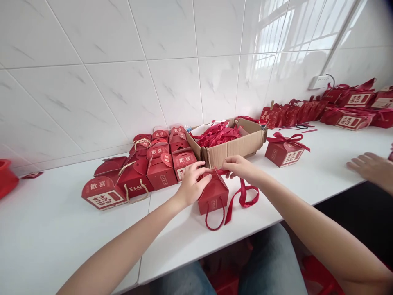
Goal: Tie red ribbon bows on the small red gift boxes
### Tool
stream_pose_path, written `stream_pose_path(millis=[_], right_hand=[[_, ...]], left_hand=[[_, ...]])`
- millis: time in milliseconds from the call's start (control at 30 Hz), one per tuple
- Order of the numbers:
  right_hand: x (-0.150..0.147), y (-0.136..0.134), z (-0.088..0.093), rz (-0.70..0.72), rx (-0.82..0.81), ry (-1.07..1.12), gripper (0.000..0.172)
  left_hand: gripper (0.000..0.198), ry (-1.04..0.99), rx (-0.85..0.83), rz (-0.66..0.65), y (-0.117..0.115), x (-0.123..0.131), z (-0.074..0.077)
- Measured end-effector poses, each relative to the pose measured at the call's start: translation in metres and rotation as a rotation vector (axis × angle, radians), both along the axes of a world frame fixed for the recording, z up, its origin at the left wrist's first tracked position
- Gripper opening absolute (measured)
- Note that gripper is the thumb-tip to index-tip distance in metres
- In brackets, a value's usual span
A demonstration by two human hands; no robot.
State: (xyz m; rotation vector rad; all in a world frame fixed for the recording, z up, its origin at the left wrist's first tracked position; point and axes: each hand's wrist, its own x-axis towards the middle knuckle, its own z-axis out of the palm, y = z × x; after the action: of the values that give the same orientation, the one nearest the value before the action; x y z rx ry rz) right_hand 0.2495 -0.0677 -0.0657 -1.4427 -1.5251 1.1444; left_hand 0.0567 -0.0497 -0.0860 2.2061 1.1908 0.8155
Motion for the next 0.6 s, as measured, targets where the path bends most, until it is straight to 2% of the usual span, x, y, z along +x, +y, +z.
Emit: stream_pose_path(millis=[200,300,367,467,533,600], right_hand=[[-0.003,-0.003,-0.007,0.032,0.025,-0.103,0.021],[-0.001,-0.004,-0.008,-0.005,0.139,-0.187,0.028],[0.001,-0.003,-0.004,-0.018,0.244,-0.174,0.035],[-0.001,0.000,0.010,0.163,0.309,-0.093,0.041],[-0.005,0.002,0.022,0.317,0.307,-0.064,0.042],[-0.011,0.003,0.032,0.394,0.280,-0.039,0.044]], left_hand=[[0.015,-0.015,0.020,0.005,0.006,0.008,-0.002],[0.010,0.005,0.042,0.004,0.008,0.008,0.002],[0.008,-0.008,0.049,0.009,0.011,0.008,0.009],[0.012,-0.087,0.056,-0.008,0.013,0.007,0.028],[0.016,-0.142,0.081,-0.036,0.012,0.005,0.044],[0.018,-0.186,0.106,-0.046,0.007,0.001,0.058]])
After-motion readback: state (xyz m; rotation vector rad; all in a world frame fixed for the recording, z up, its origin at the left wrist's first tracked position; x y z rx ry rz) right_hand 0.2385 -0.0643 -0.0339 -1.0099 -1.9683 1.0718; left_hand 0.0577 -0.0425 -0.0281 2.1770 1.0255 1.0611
